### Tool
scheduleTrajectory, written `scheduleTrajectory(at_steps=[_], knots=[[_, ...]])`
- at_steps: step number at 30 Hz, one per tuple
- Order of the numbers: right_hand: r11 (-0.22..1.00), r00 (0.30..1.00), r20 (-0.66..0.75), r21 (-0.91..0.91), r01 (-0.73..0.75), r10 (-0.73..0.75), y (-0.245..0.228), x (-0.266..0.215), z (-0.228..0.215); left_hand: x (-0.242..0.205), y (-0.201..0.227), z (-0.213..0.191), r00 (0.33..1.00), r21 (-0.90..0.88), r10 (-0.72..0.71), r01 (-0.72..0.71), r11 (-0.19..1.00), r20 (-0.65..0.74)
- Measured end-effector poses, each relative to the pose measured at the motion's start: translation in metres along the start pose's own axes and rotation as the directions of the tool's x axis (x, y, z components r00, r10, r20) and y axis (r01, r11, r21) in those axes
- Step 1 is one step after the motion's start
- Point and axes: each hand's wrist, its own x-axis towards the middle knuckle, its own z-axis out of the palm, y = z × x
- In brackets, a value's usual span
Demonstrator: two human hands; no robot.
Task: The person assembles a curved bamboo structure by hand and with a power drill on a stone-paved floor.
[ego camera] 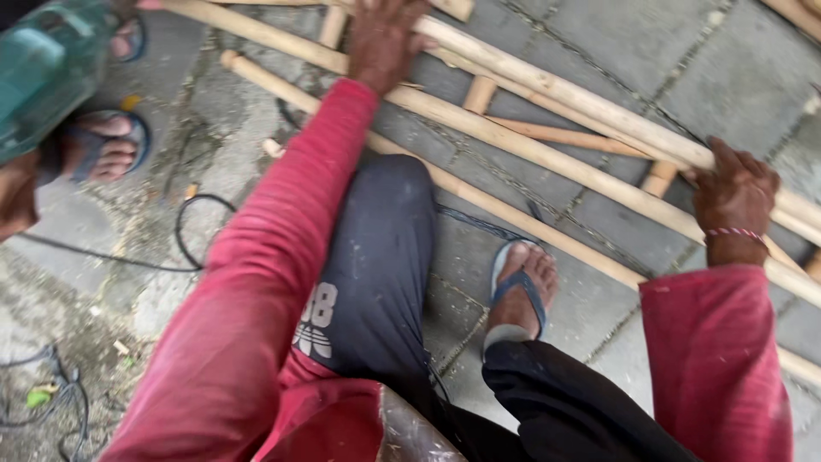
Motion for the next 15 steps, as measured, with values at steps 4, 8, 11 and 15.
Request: scheduleTrajectory(at_steps=[4, 8, 11, 15], knots=[[1.0, 0.999, 0.021, 0.007, -0.024, 0.024, 0.005, -0.007, 0.011, -0.007, 0.004, 0.0, 0.994, -0.116, 0.004, -0.017, 0.993, -0.108], [0.999, 1.0, -0.01, -0.031, -0.028, 0.027, 0.006, -0.006, 0.018, -0.005, 0.0, -0.007, 0.999, -0.095, 0.014, -0.019, 0.995, -0.047], [0.997, 0.999, -0.023, -0.062, -0.037, 0.035, 0.009, -0.009, 0.02, -0.004, -0.011, -0.013, 0.998, -0.058, -0.052, 0.051, 0.997, -0.022], [0.997, 0.998, 0.014, -0.039, -0.064, 0.064, 0.013, -0.016, 0.028, -0.018, -0.038, -0.023, 0.979, -0.11, 0.028, -0.05, 0.993, -0.2]])
